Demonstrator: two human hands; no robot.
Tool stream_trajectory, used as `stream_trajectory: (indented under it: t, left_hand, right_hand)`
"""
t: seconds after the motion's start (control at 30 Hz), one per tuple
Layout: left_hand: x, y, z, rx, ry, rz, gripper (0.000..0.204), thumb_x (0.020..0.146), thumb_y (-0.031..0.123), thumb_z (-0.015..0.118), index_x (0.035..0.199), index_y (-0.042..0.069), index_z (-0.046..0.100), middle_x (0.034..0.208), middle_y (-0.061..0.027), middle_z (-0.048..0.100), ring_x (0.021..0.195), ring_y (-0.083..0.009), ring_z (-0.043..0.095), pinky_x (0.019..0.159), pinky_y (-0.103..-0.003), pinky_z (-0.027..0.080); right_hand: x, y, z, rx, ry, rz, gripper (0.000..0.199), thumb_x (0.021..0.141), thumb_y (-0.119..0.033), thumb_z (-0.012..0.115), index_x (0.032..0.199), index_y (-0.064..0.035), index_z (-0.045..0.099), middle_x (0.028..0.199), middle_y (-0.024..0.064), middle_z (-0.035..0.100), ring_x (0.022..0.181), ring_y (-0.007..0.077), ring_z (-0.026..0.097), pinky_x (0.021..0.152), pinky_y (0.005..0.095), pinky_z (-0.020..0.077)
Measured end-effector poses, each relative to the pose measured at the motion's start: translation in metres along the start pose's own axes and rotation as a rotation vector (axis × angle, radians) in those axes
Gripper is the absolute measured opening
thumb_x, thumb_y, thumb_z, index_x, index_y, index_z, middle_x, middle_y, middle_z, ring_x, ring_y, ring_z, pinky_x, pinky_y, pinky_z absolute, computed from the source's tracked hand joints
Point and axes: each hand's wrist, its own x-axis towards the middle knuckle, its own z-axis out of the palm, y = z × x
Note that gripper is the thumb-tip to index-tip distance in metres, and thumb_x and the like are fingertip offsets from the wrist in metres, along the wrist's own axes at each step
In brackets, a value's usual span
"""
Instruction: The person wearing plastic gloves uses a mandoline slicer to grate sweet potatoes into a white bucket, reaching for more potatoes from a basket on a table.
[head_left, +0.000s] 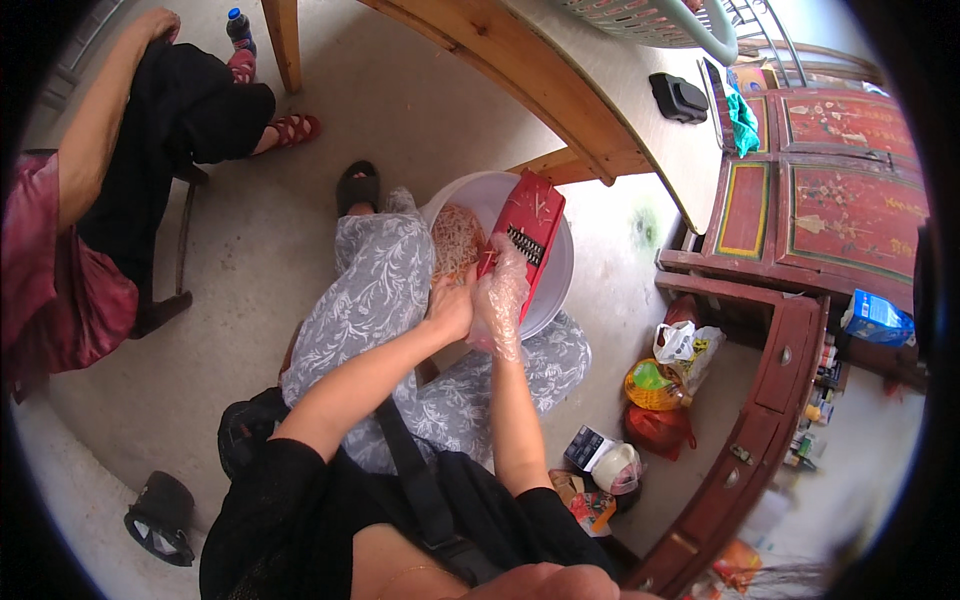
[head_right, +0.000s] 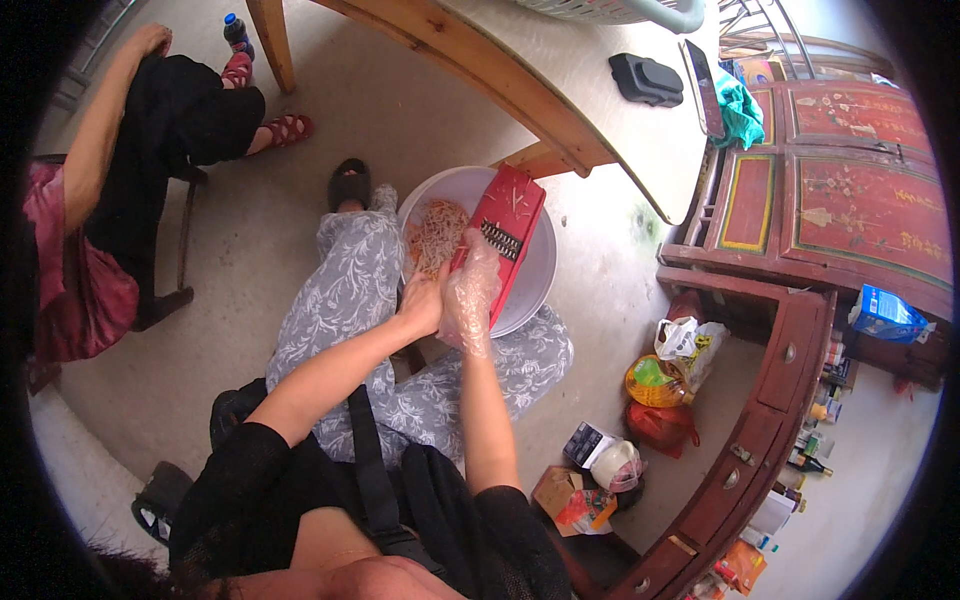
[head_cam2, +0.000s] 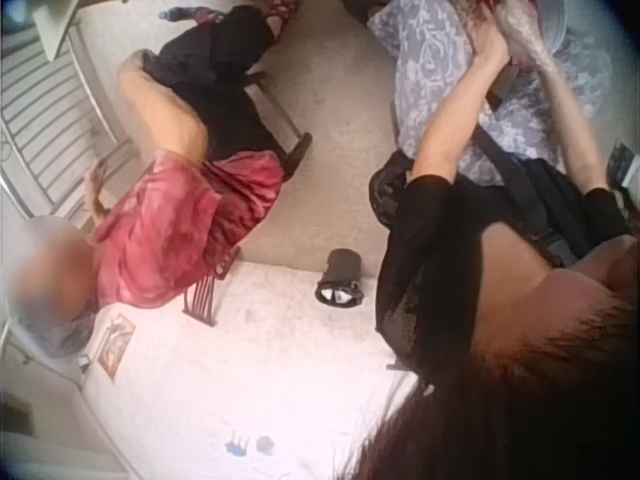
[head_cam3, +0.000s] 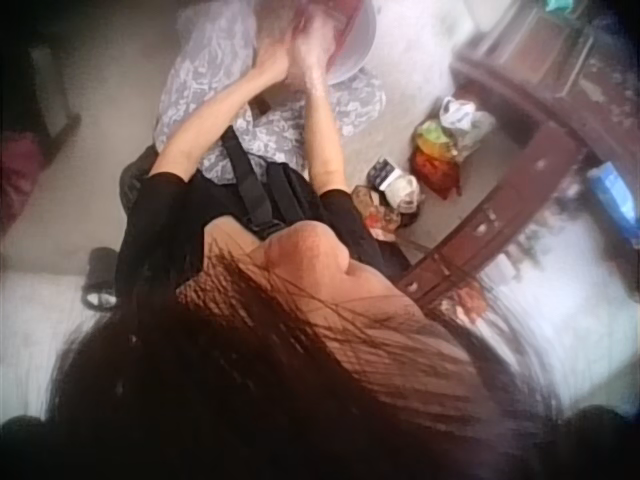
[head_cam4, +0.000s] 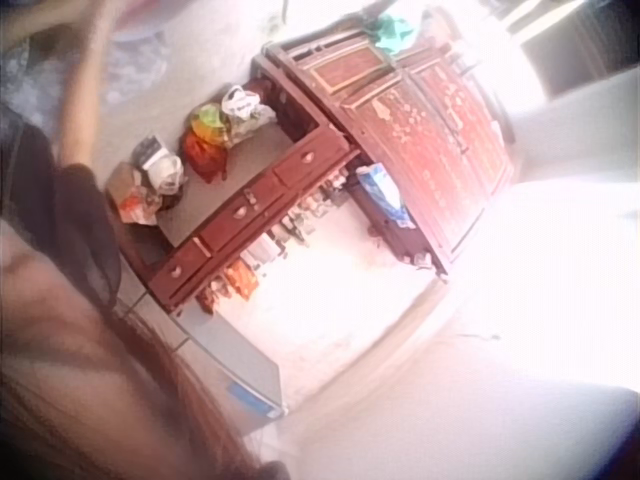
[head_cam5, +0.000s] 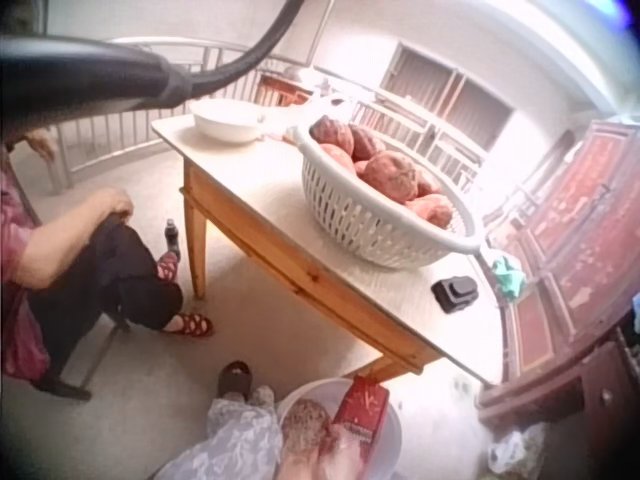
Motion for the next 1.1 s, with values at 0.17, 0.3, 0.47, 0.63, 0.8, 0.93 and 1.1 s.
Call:
stream_trajectory:
  t: [0.17, 0.3, 0.47, 0.63, 0.8, 0.93, 1.1]
  left_hand:
    - [0.003, -0.006, 0.007, -0.073, 0.025, 0.011, 0.064, 0.073, 0.010, 0.050, 0.129, -0.010, 0.027, 0.078, -0.0198, 0.064, 0.078, -0.0332, 0.062, 0.086, -0.040, 0.037]
    - [0.005, -0.012, 0.020, -0.025, 0.182, 0.013, 0.059, 0.074, 0.009, 0.053, 0.126, -0.010, 0.034, 0.081, -0.0205, 0.064, 0.080, -0.0368, 0.060, 0.084, -0.041, 0.040]
    - [0.004, 0.005, -0.001, -0.047, 0.068, -0.009, 0.066, 0.077, 0.025, 0.063, 0.126, -0.009, 0.034, 0.077, -0.0203, 0.063, 0.076, -0.0352, 0.061, 0.084, -0.041, 0.039]
    - [0.004, 0.001, 0.009, 0.013, 0.082, -0.008, 0.076, 0.077, 0.037, 0.065, 0.126, -0.011, 0.032, 0.071, -0.0210, 0.062, 0.070, -0.0335, 0.062, 0.083, -0.042, 0.038]
    - [0.001, 0.003, 0.003, -0.024, 0.109, -0.019, 0.073, 0.076, 0.032, 0.067, 0.126, -0.009, 0.033, 0.075, -0.0207, 0.063, 0.075, -0.0347, 0.061, 0.082, -0.041, 0.040]
    - [0.001, -0.004, 0.005, -0.054, 0.077, -0.026, 0.068, 0.076, 0.023, 0.064, 0.125, -0.009, 0.032, 0.074, -0.0216, 0.062, 0.076, -0.0357, 0.061, 0.081, -0.042, 0.040]
    - [0.002, 0.000, 0.007, 0.014, -0.004, -0.028, 0.020, 0.063, 0.003, 0.053, 0.080, -0.001, 0.064, 0.085, -0.0219, 0.063, 0.083, -0.0363, 0.060, 0.082, -0.044, 0.040]
  right_hand:
    - [0.000, -0.006, -0.005, 0.150, 0.010, 0.010, 0.052, 0.072, 0.003, 0.050, 0.123, -0.0063, 0.047, 0.120, 0.0199, 0.052, 0.111, 0.0365, 0.050, 0.094, 0.0426, 0.0390]
    - [0.009, -0.009, -0.008, 0.005, -0.009, -0.181, 0.049, 0.073, 0.004, 0.047, 0.122, -0.0041, 0.048, 0.120, 0.0200, 0.052, 0.112, 0.0344, 0.050, 0.095, 0.0399, 0.0392]
    - [0.065, 0.012, -0.016, 0.313, 0.114, 0.035, 0.034, 0.082, -0.011, 0.049, 0.115, -0.0027, 0.055, 0.114, 0.0189, 0.057, 0.106, 0.0320, 0.055, 0.091, 0.0388, 0.0423]
    - [0.110, 0.025, 0.001, -0.185, 0.290, -0.055, 0.038, 0.085, -0.027, 0.051, 0.117, -0.0060, 0.054, 0.112, 0.0188, 0.058, 0.103, 0.0351, 0.055, 0.088, 0.0409, 0.0439]
    - [0.087, 0.005, 0.020, -0.287, 0.168, 0.068, 0.035, 0.084, -0.030, 0.052, 0.108, -0.0059, 0.055, 0.102, 0.0203, 0.059, 0.096, 0.0372, 0.055, 0.080, 0.0453, 0.0452]
    - [0.055, 0.003, 0.026, -0.316, 0.084, -0.056, 0.032, 0.081, -0.028, 0.056, 0.106, -0.0098, 0.056, 0.094, 0.0163, 0.059, 0.087, 0.0357, 0.057, 0.077, 0.0448, 0.0453]
    - [0.041, -0.012, 0.017, -0.436, -0.092, -0.333, 0.029, 0.081, -0.028, 0.054, 0.105, -0.0118, 0.057, 0.109, 0.0152, 0.056, 0.106, 0.0360, 0.050, 0.089, 0.0448, 0.0410]
